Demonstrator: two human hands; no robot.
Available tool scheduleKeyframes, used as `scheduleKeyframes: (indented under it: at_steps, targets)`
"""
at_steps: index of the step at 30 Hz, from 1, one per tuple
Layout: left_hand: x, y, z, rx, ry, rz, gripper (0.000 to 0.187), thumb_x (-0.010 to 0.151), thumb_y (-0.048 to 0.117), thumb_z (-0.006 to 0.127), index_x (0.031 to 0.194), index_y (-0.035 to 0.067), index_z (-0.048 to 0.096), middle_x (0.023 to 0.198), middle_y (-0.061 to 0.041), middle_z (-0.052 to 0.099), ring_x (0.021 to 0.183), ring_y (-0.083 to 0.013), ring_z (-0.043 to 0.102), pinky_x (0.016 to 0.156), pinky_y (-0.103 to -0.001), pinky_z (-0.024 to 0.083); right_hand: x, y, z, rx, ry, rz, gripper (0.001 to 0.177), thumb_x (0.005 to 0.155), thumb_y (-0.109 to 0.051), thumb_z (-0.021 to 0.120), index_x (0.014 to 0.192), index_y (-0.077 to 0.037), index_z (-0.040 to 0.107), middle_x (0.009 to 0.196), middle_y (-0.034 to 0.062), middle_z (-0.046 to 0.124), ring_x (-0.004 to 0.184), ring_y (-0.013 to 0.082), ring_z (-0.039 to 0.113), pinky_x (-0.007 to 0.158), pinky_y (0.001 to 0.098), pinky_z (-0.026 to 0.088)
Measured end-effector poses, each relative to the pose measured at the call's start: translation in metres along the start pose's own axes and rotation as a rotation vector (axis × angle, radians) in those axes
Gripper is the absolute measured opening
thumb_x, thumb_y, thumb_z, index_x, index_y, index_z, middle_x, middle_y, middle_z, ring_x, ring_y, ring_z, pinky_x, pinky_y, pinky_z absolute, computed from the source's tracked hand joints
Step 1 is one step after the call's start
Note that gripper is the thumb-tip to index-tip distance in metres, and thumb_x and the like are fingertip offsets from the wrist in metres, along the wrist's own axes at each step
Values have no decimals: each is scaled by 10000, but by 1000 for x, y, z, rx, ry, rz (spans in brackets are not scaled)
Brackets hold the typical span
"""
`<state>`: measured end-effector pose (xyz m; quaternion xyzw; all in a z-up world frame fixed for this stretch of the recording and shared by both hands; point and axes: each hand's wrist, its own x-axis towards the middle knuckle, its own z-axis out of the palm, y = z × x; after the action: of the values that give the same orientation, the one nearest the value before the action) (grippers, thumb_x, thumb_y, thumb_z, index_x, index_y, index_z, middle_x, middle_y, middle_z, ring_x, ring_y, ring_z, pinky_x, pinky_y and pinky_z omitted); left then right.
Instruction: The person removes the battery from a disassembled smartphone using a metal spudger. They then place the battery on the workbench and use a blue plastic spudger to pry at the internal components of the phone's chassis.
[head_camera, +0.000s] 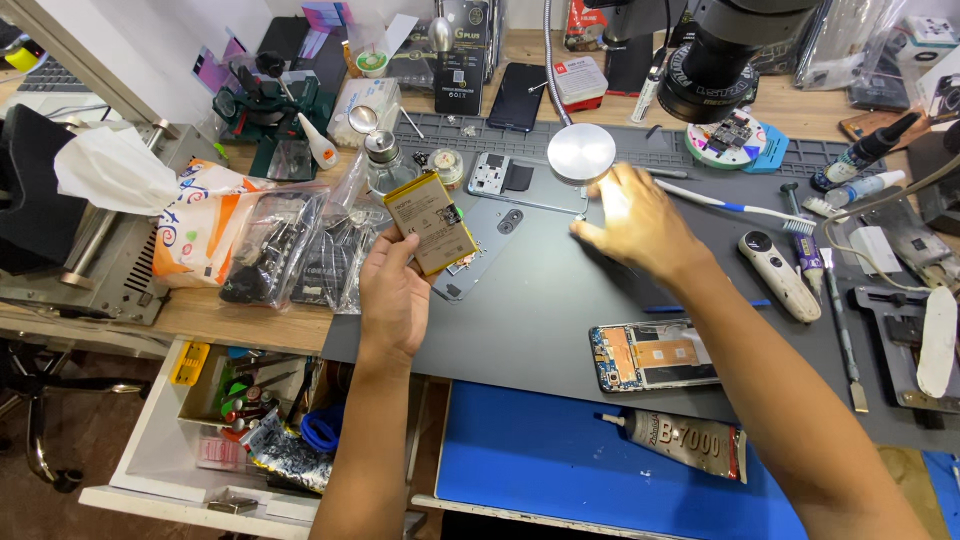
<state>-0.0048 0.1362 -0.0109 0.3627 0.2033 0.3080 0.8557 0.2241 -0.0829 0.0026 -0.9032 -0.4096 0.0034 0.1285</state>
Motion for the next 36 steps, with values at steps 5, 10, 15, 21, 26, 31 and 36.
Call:
scheduleKeyframes:
  at_steps: [5, 10, 15, 21, 26, 31, 36]
  targets:
    - [-6, 3, 7, 3, 1, 10, 220, 1012, 81, 602, 1229, 84, 567, 1145, -131, 690, 1085, -280, 730, 982, -457, 614, -18, 36, 28, -38, -80, 38, 250, 923, -358, 692, 1029, -135, 736, 973, 111, 736, 1068, 327, 725, 963, 461, 573]
    - [-1, 0, 0, -31, -6, 43, 220, 1003, 77, 610, 1218, 98, 569, 1162, -147, 709, 1102, -310, 747, 993, -490, 623, -41, 60, -3, -132, -25, 10, 256, 914, -364, 709, 996, -130, 774, 916, 132, 749, 991, 336, 751, 934, 442, 575]
    - [-7, -15, 17, -40, -61, -20, 414, 982, 36, 602, 1350, 95, 420, 1271, -181, 645, 1123, -362, 729, 1017, -533, 600, -60, -9, -26, 131, 170, -166, 397, 902, -276, 783, 1223, -50, 725, 1057, 199, 713, 1038, 416, 695, 1013, 494, 506]
    - [-23, -48, 32, 12, -157, -127, 477, 983, -21, 604, 1365, 114, 352, 1256, -135, 594, 1094, -305, 721, 963, -434, 619, -51, -95, -6, 459, 113, -255, 663, 844, -320, 831, 1416, -99, 578, 1379, 124, 616, 1234, 374, 625, 1029, 515, 523]
    - [-26, -48, 34, 138, -170, -98, 485, 997, -7, 604, 1390, 96, 340, 1404, -163, 535, 1246, -288, 617, 1062, -406, 543, -35, -85, 9, 363, 144, -277, 645, 817, -324, 835, 1383, -112, 609, 1307, 113, 664, 1161, 380, 676, 977, 524, 562]
    - [-21, -44, 21, 278, -142, 38, 512, 977, -7, 619, 1416, -16, 355, 1546, -288, 485, 1454, -373, 508, 1159, -438, 478, 17, -28, 23, 134, 288, -274, 607, 823, -392, 869, 1321, -103, 676, 1163, 160, 743, 1082, 355, 727, 907, 480, 593]
    - [-22, -36, 23, 286, -94, 101, 533, 954, 4, 627, 1417, -55, 371, 1454, -318, 533, 1404, -415, 554, 1140, -412, 506, 52, -26, 8, 413, 4, 76, 723, 722, -455, 894, 1307, -84, 686, 1288, 196, 717, 1224, 408, 658, 1011, 585, 544]
